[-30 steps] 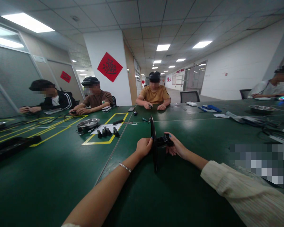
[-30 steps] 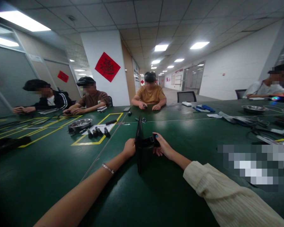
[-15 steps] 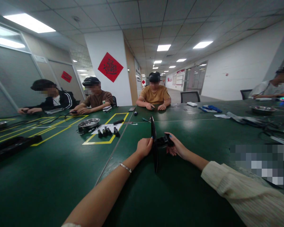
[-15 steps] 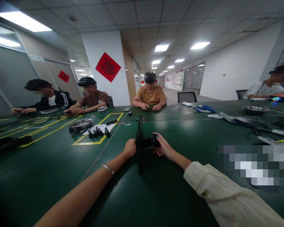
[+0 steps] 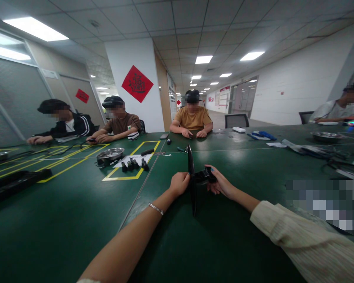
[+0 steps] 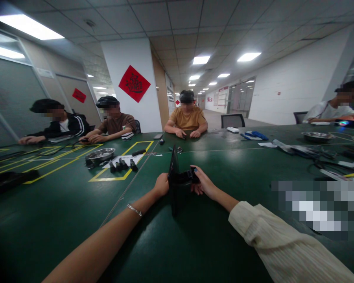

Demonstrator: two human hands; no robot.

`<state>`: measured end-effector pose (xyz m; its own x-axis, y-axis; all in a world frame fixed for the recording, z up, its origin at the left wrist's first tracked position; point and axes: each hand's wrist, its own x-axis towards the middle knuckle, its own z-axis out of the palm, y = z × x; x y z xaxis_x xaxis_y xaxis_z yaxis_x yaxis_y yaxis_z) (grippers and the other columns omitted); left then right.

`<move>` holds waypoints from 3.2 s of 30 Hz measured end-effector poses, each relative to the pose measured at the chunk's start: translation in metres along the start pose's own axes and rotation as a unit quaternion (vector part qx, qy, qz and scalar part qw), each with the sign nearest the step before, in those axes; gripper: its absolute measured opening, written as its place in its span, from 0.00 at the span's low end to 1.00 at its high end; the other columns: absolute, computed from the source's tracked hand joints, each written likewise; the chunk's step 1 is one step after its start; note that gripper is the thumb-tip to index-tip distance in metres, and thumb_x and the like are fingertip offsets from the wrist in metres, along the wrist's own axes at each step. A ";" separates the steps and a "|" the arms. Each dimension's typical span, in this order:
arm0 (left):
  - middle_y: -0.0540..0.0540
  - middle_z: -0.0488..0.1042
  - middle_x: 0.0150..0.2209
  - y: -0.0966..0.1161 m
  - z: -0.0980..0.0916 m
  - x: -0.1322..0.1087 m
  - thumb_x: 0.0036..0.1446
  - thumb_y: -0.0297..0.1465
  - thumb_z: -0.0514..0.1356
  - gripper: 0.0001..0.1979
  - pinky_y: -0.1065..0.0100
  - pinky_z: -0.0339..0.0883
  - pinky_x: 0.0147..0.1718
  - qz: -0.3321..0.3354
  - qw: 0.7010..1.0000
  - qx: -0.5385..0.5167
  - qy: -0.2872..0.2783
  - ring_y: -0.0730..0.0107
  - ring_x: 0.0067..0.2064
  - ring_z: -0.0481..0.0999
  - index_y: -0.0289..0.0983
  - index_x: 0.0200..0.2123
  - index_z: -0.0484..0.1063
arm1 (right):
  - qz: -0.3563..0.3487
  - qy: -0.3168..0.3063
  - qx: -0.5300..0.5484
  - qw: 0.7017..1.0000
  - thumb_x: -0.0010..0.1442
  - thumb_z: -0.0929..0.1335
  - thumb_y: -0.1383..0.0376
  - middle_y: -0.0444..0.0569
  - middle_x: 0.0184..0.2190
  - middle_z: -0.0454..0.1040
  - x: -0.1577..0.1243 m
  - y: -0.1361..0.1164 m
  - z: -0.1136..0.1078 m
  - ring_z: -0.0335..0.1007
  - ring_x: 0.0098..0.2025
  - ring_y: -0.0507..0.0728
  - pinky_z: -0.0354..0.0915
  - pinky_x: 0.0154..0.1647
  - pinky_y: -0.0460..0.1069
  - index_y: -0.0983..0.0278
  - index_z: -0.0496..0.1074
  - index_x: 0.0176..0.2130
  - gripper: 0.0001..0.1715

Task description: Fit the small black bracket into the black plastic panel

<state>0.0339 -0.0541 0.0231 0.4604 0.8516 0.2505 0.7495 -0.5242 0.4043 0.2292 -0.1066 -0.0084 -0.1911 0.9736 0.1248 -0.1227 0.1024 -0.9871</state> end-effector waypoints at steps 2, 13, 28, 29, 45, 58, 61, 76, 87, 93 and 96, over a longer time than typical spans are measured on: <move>0.44 0.72 0.27 -0.002 0.002 0.001 0.57 0.34 0.44 0.21 0.73 0.55 0.27 0.000 1.000 -0.008 -0.004 0.70 0.29 0.68 0.32 0.25 0.73 | 0.000 -0.001 -0.001 1.000 0.58 0.54 0.46 0.44 0.17 0.70 0.001 0.001 -0.001 0.60 0.11 0.50 0.48 0.08 0.39 0.61 0.41 0.60 0.37; 0.45 0.72 0.28 -0.002 0.001 0.001 0.55 0.34 0.45 0.19 0.72 0.56 0.28 0.001 1.000 -0.008 0.006 0.68 0.30 0.69 0.33 0.25 0.72 | -0.003 -0.004 -0.005 1.000 0.58 0.54 0.45 0.43 0.18 0.70 0.002 0.003 -0.003 0.61 0.11 0.50 0.48 0.08 0.39 0.60 0.42 0.59 0.37; 0.46 0.71 0.26 -0.001 0.000 0.000 0.55 0.36 0.44 0.19 0.72 0.56 0.27 0.017 0.999 -0.031 0.011 0.69 0.29 0.67 0.33 0.25 0.71 | -0.002 0.003 -0.008 1.000 0.57 0.54 0.45 0.43 0.18 0.70 0.001 0.003 -0.003 0.60 0.11 0.50 0.47 0.08 0.39 0.60 0.43 0.59 0.37; 0.46 0.71 0.26 -0.002 0.000 0.000 0.55 0.36 0.44 0.20 0.72 0.56 0.27 0.022 0.999 -0.031 0.012 0.69 0.28 0.67 0.33 0.25 0.71 | -0.002 0.001 -0.008 1.000 0.57 0.54 0.45 0.43 0.18 0.70 0.001 0.004 -0.003 0.60 0.11 0.50 0.47 0.08 0.39 0.60 0.43 0.59 0.37; 0.47 0.71 0.26 -0.005 0.002 0.000 0.56 0.38 0.44 0.21 0.72 0.56 0.28 0.030 0.999 -0.027 0.007 0.69 0.29 0.68 0.34 0.26 0.71 | 0.010 0.018 -0.015 1.000 0.57 0.55 0.46 0.42 0.17 0.69 0.000 -0.002 0.002 0.60 0.11 0.50 0.48 0.08 0.39 0.60 0.42 0.59 0.38; 0.46 0.72 0.28 -0.004 0.000 -0.001 0.57 0.38 0.43 0.21 0.72 0.57 0.28 0.034 0.999 -0.034 0.001 0.68 0.30 0.69 0.34 0.27 0.72 | 0.002 0.012 -0.010 1.000 0.58 0.54 0.47 0.43 0.17 0.70 0.001 0.002 -0.001 0.60 0.11 0.50 0.48 0.08 0.39 0.60 0.42 0.59 0.36; 0.46 0.72 0.27 -0.006 0.002 0.000 0.56 0.38 0.44 0.21 0.72 0.56 0.27 0.038 0.999 -0.029 0.005 0.69 0.30 0.68 0.33 0.26 0.72 | 0.000 0.014 -0.010 1.000 0.58 0.54 0.46 0.43 0.17 0.70 0.000 0.001 0.000 0.60 0.11 0.50 0.48 0.08 0.39 0.60 0.42 0.59 0.36; 0.48 0.64 0.20 -0.008 0.006 0.002 0.58 0.39 0.40 0.26 0.73 0.49 0.23 0.037 0.999 -0.004 0.021 0.74 0.24 0.61 0.33 0.19 0.69 | 0.008 0.014 -0.002 1.000 0.58 0.54 0.48 0.43 0.17 0.69 0.000 0.001 0.000 0.60 0.11 0.50 0.47 0.08 0.39 0.60 0.42 0.59 0.35; 0.49 0.62 0.19 -0.003 0.001 0.000 0.58 0.38 0.40 0.26 0.73 0.50 0.24 0.031 0.999 -0.026 0.008 0.74 0.23 0.60 0.33 0.19 0.69 | 0.012 0.009 -0.007 1.000 0.58 0.54 0.45 0.43 0.17 0.69 -0.001 0.000 0.000 0.60 0.11 0.50 0.48 0.08 0.39 0.60 0.42 0.59 0.37; 0.48 0.63 0.20 -0.001 0.004 0.002 0.59 0.39 0.38 0.28 0.72 0.49 0.24 -0.001 1.000 0.010 0.000 0.73 0.24 0.62 0.32 0.19 0.69 | 0.008 0.003 -0.002 1.000 0.57 0.54 0.44 0.43 0.17 0.69 0.000 0.000 0.000 0.60 0.11 0.50 0.48 0.08 0.40 0.59 0.42 0.59 0.38; 0.47 0.65 0.20 -0.003 0.005 0.003 0.59 0.37 0.38 0.27 0.72 0.50 0.24 -0.009 1.000 0.021 -0.003 0.72 0.25 0.64 0.32 0.20 0.69 | 0.002 0.000 0.001 1.000 0.56 0.54 0.42 0.42 0.17 0.69 0.000 -0.001 0.001 0.59 0.11 0.50 0.48 0.08 0.40 0.60 0.41 0.59 0.40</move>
<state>0.0351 -0.0502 0.0185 0.4490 0.8614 0.2373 0.7770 -0.5076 0.3724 0.2283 -0.1069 -0.0078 -0.1918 0.9741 0.1200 -0.1241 0.0972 -0.9875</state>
